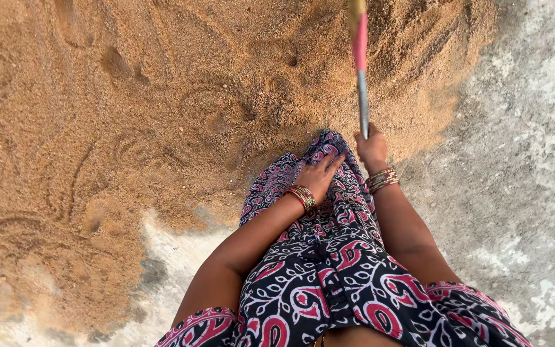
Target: The person sweeps sand across a concrete surface using a broom, gathering it into a pile.
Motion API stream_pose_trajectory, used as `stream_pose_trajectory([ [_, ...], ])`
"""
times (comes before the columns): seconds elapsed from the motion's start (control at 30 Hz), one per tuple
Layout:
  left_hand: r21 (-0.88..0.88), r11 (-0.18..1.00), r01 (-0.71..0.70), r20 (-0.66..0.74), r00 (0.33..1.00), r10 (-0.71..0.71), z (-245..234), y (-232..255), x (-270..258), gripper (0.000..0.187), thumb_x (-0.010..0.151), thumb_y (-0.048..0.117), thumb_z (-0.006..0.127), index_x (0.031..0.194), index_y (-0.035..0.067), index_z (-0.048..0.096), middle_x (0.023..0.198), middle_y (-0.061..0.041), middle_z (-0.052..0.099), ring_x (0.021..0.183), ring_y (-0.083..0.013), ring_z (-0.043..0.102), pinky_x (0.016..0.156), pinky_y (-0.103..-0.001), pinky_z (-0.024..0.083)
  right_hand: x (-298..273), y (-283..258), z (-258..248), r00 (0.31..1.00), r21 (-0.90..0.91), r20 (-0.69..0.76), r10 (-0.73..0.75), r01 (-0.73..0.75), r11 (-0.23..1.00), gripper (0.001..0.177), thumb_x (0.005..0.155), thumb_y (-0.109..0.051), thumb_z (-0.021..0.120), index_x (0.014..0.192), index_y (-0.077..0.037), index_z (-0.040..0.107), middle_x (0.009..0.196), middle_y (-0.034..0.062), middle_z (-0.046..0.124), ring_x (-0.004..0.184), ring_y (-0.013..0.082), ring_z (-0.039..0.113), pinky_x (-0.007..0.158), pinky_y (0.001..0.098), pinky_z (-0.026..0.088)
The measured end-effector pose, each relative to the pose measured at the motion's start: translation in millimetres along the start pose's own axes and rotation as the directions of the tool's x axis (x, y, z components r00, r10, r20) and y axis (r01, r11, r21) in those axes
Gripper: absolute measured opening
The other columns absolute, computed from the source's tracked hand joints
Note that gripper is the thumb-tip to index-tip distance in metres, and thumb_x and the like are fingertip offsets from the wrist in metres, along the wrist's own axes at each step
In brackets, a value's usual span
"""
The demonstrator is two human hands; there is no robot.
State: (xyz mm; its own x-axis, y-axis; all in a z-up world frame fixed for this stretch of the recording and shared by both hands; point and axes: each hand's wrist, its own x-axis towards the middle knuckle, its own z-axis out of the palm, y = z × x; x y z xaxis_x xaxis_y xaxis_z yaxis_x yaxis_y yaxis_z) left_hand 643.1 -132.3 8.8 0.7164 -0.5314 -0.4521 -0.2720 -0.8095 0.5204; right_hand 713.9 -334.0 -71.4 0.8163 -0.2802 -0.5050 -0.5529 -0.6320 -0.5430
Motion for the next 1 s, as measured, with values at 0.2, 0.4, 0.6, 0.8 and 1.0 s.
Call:
stream_pose_trajectory([
  [0.2,0.113,0.994,0.003,0.138,0.99,-0.019,-29,13,11,0.105,0.076,0.006,0.065,0.158,0.037,0.006,0.164,-0.017,0.014,0.126,-0.0333,0.057,0.103,-0.063,0.038,46,13,6,0.979,-0.115,0.19,0.078,-0.056,0.992,0.035,0.097,-0.031,0.07,0.116,-0.002,0.068,0.082,0.0183,0.074,0.06,0.0244,0.071,0.055,0.0391,0.058],
  [0.4,-0.14,0.98,0.139,-0.092,0.984,-0.152,-40,28,86,0.097,0.087,0.021,0.071,0.159,0.027,0.006,0.165,-0.021,0.021,0.115,-0.0372,0.063,0.105,-0.052,0.046,51,-7,11,0.839,-0.358,0.533,-0.112,0.344,0.868,0.06,0.095,-0.034,0.066,0.147,-0.012,0.046,0.098,0.019,0.075,0.079,0.031,0.076,0.065,0.0425,0.065],
  [0.6,-0.12,0.993,-0.007,-0.26,0.965,-0.024,-57,44,116,0.091,0.09,0.012,0.068,0.163,0.027,0.014,0.164,-0.011,0.037,0.118,-0.031,0.067,0.104,-0.047,0.053,84,-5,-71,0.848,-0.214,0.374,-0.377,0.474,0.854,0.058,0.091,-0.038,0.071,0.143,-0.018,0.057,0.101,0.0182,0.076,0.087,0.032,0.075,0.074,0.0455,0.061],
  [0.8,-0.307,0.948,0.088,-0.137,0.981,-0.135,-94,75,131,0.091,0.09,0.007,0.06,0.163,0.023,0.006,0.168,-0.016,0.025,0.108,-0.0317,0.069,0.081,-0.042,0.062,122,-22,-105,0.954,-0.176,0.293,-0.062,0.118,0.977,0.055,0.096,-0.035,0.062,0.145,-0.011,0.052,0.087,0.0171,0.073,0.064,0.0259,0.072,0.054,0.0389,0.059],
  [1.0,-0.122,0.991,-0.053,-0.372,0.928,0.004,-78,80,154,0.09,0.089,0.008,0.061,0.163,0.021,0.01,0.16,-0.018,0.034,0.103,-0.0321,0.071,0.083,-0.044,0.061,164,-4,-59,0.875,-0.058,0.427,0.228,-0.225,0.973,0.025,0.099,-0.021,0.065,0.106,0.002,0.063,0.081,0.0107,0.068,0.058,0.0139,0.06,0.047,0.0283,0.053],
])
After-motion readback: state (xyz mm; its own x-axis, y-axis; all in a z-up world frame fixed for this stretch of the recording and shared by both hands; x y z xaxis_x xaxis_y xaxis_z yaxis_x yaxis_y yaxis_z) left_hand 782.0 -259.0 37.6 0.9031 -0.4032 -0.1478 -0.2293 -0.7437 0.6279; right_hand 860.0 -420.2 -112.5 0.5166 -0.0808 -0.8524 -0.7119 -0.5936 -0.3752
